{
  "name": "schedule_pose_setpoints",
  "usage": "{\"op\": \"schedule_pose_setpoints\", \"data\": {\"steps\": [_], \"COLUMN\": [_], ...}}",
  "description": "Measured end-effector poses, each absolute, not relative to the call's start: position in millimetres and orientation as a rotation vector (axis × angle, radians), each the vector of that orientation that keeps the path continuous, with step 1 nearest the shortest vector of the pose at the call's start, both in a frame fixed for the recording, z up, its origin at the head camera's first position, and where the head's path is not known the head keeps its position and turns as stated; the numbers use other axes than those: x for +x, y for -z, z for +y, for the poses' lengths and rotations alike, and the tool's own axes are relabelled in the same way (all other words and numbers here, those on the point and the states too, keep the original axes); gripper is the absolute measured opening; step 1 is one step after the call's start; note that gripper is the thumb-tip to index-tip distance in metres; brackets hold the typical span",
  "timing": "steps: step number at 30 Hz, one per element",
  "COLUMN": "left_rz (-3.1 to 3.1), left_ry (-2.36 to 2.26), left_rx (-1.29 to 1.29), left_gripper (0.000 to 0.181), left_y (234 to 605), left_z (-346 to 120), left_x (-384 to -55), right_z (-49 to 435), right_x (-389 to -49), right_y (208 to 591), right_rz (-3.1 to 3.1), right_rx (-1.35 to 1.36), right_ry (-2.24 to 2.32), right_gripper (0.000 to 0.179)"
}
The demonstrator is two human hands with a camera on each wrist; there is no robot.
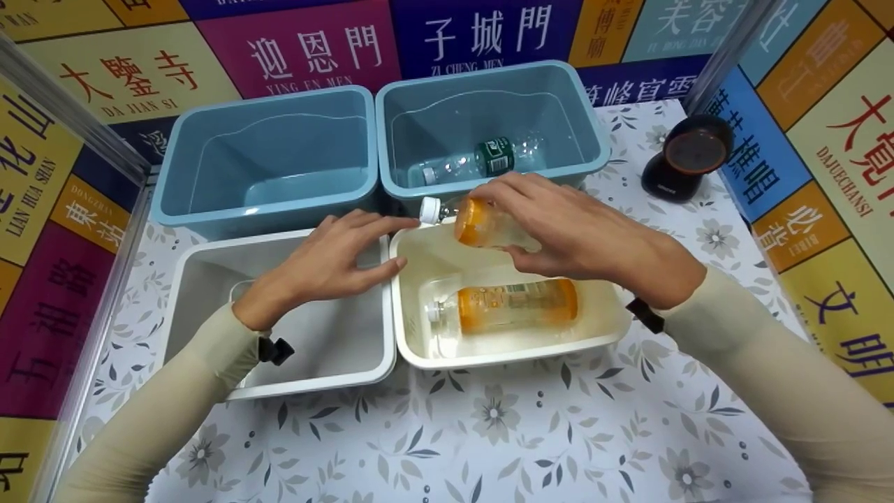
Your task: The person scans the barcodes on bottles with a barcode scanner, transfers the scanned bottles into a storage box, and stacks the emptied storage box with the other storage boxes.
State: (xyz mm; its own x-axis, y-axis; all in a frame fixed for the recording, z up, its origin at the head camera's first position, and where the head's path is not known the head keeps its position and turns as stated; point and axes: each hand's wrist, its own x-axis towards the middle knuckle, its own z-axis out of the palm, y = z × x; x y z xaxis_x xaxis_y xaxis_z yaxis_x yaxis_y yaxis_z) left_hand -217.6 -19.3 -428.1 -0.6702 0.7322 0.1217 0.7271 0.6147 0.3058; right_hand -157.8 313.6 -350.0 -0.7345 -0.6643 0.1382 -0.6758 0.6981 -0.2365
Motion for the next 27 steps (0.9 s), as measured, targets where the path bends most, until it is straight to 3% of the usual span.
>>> {"op": "schedule_pose_setpoints", "data": {"steps": [27], "left_rz": [2.816], "left_ry": [-0.53], "left_rx": [1.271], "left_gripper": [0.055], "left_y": [430], "left_z": [-20], "left_x": [-218], "right_z": [325], "right_x": [-156], "right_y": [346], "right_rz": [-2.759], "right_rx": [1.062], "right_ry": [-0.426], "right_gripper": [0.082]}}
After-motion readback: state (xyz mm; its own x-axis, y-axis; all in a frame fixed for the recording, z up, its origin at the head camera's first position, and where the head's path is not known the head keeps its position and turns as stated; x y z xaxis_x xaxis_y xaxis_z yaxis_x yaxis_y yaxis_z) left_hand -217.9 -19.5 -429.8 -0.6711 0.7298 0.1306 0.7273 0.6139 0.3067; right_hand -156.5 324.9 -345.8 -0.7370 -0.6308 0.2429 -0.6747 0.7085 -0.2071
